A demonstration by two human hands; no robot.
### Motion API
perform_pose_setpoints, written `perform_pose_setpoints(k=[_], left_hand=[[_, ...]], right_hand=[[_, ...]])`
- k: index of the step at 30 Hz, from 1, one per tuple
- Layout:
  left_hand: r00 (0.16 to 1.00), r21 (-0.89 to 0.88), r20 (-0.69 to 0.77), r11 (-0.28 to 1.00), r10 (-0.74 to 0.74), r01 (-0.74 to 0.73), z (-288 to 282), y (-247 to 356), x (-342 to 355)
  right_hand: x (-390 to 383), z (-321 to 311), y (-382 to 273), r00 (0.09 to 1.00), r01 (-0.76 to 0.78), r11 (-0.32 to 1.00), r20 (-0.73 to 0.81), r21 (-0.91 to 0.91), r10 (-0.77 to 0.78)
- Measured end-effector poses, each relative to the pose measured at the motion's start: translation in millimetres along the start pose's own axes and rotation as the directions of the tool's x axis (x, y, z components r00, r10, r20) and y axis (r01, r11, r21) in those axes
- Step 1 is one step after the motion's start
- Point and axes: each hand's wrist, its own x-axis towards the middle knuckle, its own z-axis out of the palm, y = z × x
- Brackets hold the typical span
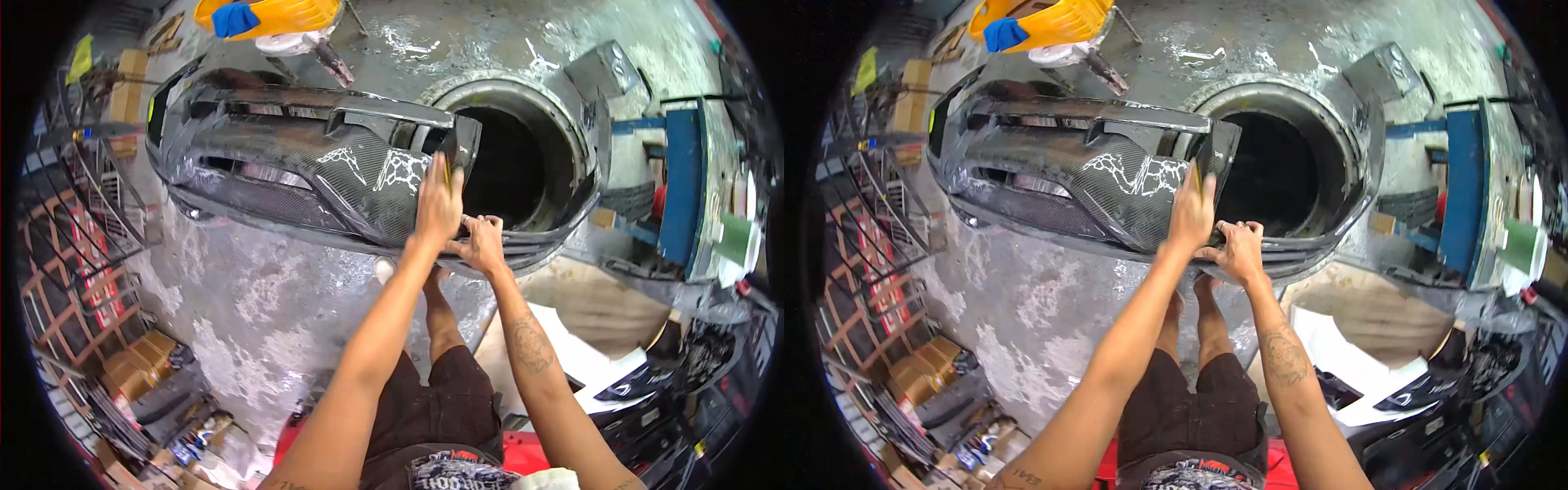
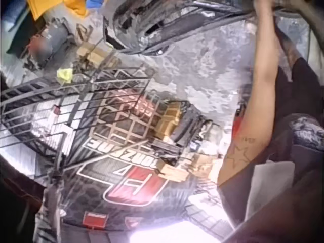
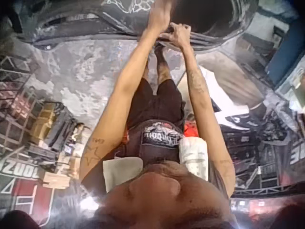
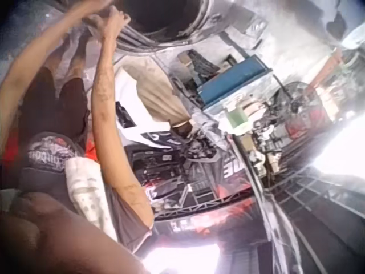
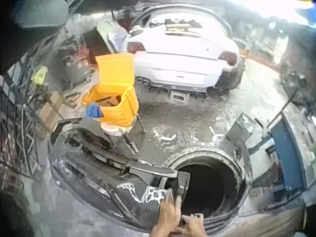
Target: The recorder is wet sanding a carbon fiber car bumper with a sanding block and water.
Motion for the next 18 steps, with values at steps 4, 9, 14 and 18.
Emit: perform_pose_setpoints(k=[4,9,14,18], left_hand=[[1.000,-0.007,-0.013,1.000,0.028,-0.028,0,-7,-34],[0.988,-0.116,0.096,0.984,-0.122,0.133,-18,-5,33],[0.988,0.019,-0.088,0.992,0.124,-0.123,1,10,-38],[0.957,-0.084,0.144,0.960,-0.252,0.266,-28,-4,50]], right_hand=[[0,4,6,1.000,0.000,1.000,-0.007,-0.019,0.000],[9,-16,-22,0.990,-0.005,1.000,0.144,-0.027,0.009],[0,0,20,1.000,0.011,1.000,-0.022,-0.029,-0.011],[14,-6,-25,0.996,0.036,0.999,0.088,-0.025,-0.034]])
